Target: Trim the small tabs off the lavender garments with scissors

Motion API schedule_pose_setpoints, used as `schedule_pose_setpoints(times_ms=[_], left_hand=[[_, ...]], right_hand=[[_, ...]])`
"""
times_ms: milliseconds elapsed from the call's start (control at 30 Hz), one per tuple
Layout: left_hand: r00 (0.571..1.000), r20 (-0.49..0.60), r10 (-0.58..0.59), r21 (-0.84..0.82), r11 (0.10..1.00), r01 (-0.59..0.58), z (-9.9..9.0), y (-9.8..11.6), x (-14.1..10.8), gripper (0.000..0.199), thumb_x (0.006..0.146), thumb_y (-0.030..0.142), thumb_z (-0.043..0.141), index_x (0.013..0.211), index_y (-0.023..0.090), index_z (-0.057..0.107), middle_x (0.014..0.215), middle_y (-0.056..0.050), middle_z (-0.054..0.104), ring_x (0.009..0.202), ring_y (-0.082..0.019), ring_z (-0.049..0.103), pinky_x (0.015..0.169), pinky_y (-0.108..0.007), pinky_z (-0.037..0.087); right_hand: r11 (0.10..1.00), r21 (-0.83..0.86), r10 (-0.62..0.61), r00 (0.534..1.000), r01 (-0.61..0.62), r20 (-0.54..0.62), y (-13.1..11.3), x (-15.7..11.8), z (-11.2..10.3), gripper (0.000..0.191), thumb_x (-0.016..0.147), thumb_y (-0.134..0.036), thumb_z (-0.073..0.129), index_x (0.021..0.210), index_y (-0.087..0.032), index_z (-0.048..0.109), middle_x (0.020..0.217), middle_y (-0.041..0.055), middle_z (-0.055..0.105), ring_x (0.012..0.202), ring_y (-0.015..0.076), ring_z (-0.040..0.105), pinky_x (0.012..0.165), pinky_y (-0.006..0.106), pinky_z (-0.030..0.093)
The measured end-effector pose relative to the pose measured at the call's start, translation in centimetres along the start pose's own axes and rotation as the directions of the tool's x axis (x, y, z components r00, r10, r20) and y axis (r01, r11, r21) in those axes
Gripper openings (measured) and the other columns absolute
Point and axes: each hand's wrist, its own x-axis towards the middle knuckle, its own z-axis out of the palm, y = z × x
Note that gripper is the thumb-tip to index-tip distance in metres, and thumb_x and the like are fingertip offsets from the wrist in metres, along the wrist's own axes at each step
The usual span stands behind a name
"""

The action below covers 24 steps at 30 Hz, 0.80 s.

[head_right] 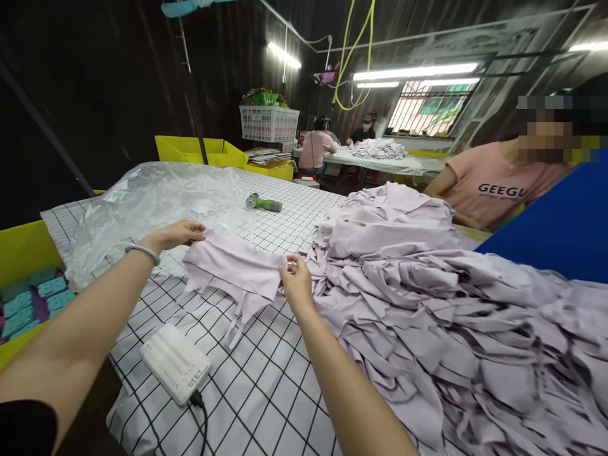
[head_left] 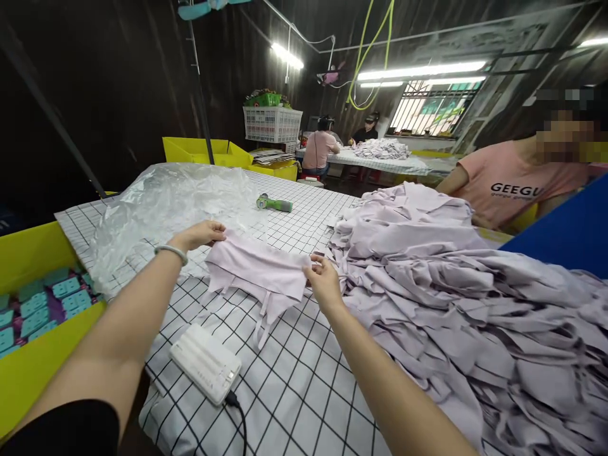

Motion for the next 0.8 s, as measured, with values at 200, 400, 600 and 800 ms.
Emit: schedule_pose_setpoints(times_ms=[200, 400, 600, 800], left_hand=[[0.989, -0.121, 0.09, 0.254, 0.966, -0.057, 7.5, -4.2, 5.3, 0.035, 0.098, 0.035, 0.062, 0.128, 0.016, 0.059, 0.128, -0.011, 0.062, 0.11, -0.025, 0.065, 0.092, -0.045, 0.057], [0.968, 0.099, 0.232, 0.444, 0.86, -0.252, 10.5, -7.4, 5.3, 0.038, 0.098, 0.036, 0.062, 0.13, 0.017, 0.059, 0.138, -0.012, 0.058, 0.123, -0.028, 0.059, 0.104, -0.053, 0.05], [0.966, 0.188, 0.176, 0.545, 0.8, -0.252, 9.8, -9.6, 3.9, 0.057, 0.099, 0.046, 0.048, 0.151, 0.023, 0.043, 0.166, -0.01, 0.03, 0.155, -0.032, 0.021, 0.124, -0.057, 0.013], [0.981, 0.035, 0.19, 0.582, 0.795, -0.174, 6.2, -10.6, -0.9, 0.056, 0.097, 0.044, 0.042, 0.146, 0.019, 0.048, 0.164, -0.012, 0.035, 0.153, -0.032, 0.023, 0.124, -0.053, 0.014]], right_hand=[[0.852, -0.517, -0.078, 0.997, 0.08, 0.026, 3.4, 4.2, 1.3, 0.044, 0.091, -0.018, 0.043, 0.133, -0.011, 0.053, 0.136, 0.0236, 0.056, 0.129, 0.0341, 0.051, 0.111, 0.049, 0.037], [0.618, -0.716, -0.056, 0.926, 0.325, 0.372, 5.0, 4.9, 2.5, 0.057, 0.102, -0.037, 0.037, 0.156, -0.018, 0.037, 0.168, 0.0057, 0.025, 0.157, 0.0236, 0.012, 0.127, 0.042, 0.005], [0.495, -0.794, 0.102, 0.884, 0.353, 0.456, 7.2, 5.5, 3.0, 0.069, 0.104, -0.055, 0.025, 0.162, -0.018, 0.019, 0.17, 0.0066, 0.01, 0.158, 0.0263, 0.005, 0.127, 0.048, 0.005], [0.477, -0.808, 0.085, 0.896, 0.347, 0.435, 6.3, 4.8, 2.4, 0.07, 0.104, -0.053, 0.029, 0.162, -0.015, 0.019, 0.17, 0.0089, 0.007, 0.158, 0.0291, 0.003, 0.127, 0.049, 0.005]])
